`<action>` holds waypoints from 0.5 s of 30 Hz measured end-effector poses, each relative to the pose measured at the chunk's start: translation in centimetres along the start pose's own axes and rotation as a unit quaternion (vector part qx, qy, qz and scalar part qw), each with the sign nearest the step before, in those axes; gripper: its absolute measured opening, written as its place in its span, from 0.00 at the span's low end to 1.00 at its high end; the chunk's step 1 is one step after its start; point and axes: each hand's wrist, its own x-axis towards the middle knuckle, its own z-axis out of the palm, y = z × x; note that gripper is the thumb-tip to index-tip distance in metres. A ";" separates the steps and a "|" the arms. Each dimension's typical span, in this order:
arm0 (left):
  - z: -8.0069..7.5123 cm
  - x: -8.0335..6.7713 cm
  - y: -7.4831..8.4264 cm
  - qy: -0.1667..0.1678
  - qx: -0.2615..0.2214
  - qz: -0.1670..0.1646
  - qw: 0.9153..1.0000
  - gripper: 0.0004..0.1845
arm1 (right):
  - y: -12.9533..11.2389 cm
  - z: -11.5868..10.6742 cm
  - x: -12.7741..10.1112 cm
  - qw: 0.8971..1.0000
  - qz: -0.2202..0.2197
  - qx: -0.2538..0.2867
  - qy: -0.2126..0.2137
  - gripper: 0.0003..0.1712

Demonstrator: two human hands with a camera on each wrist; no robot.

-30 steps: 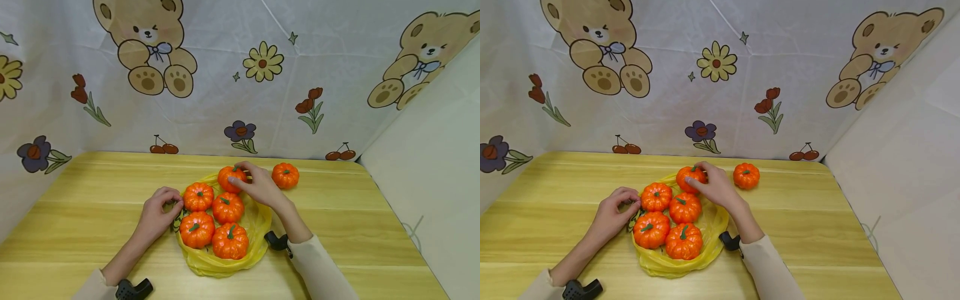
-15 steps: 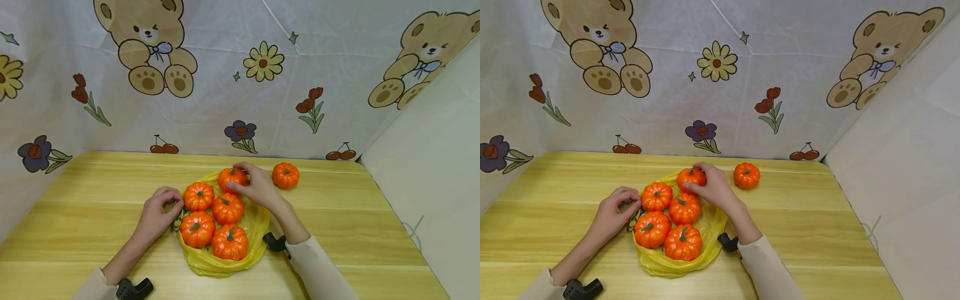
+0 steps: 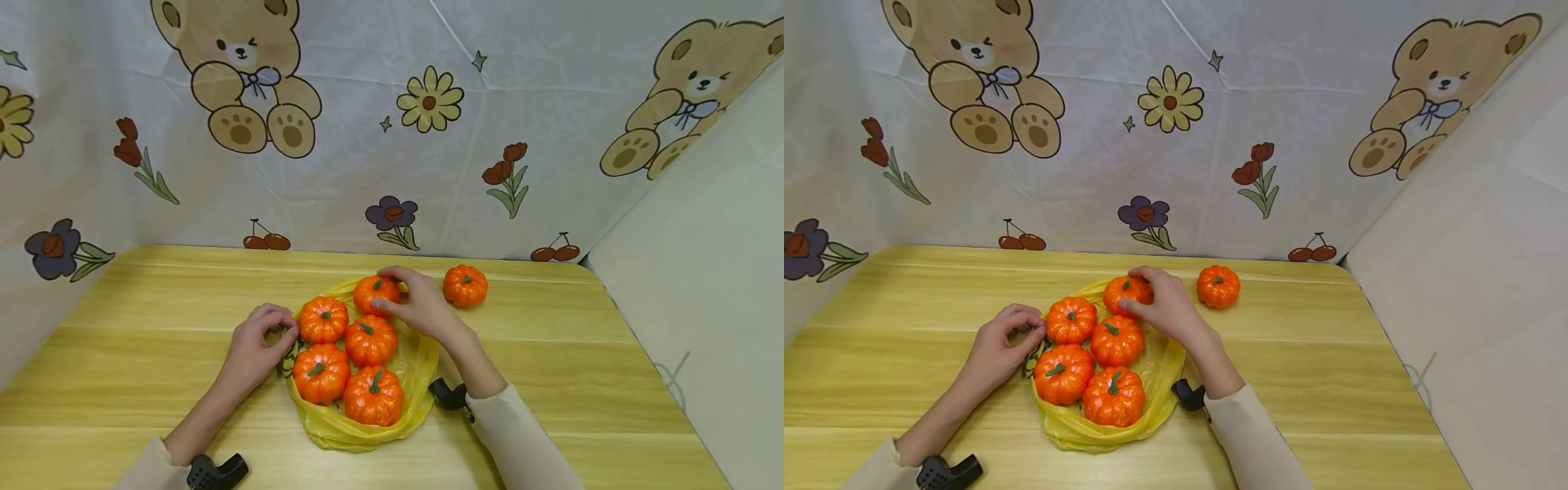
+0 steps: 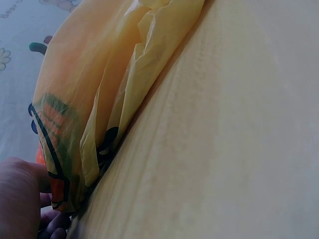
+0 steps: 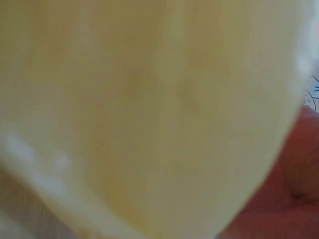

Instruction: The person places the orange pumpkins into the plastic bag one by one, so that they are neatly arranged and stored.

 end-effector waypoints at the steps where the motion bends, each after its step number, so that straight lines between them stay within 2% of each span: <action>1: 0.0 0.0 0.0 0.000 0.000 0.000 1.000 0.02 | 0.0 0.0 0.0 1.000 -0.001 0.000 -0.001 0.31; 6: 0.0 -0.1 -0.1 0.001 0.000 -0.003 1.000 0.02 | -0.1 -0.2 -0.1 1.000 -0.010 -0.008 -0.015 0.33; 12: 0.1 0.0 -0.2 -0.001 0.000 -0.004 1.000 0.02 | 0.3 -1.4 -0.6 0.997 -0.017 -0.001 -0.072 0.38; 15: 0.1 0.0 -0.3 -0.001 0.000 -0.005 1.000 0.03 | 0.5 -1.6 -0.6 0.996 -0.020 0.007 -0.088 0.39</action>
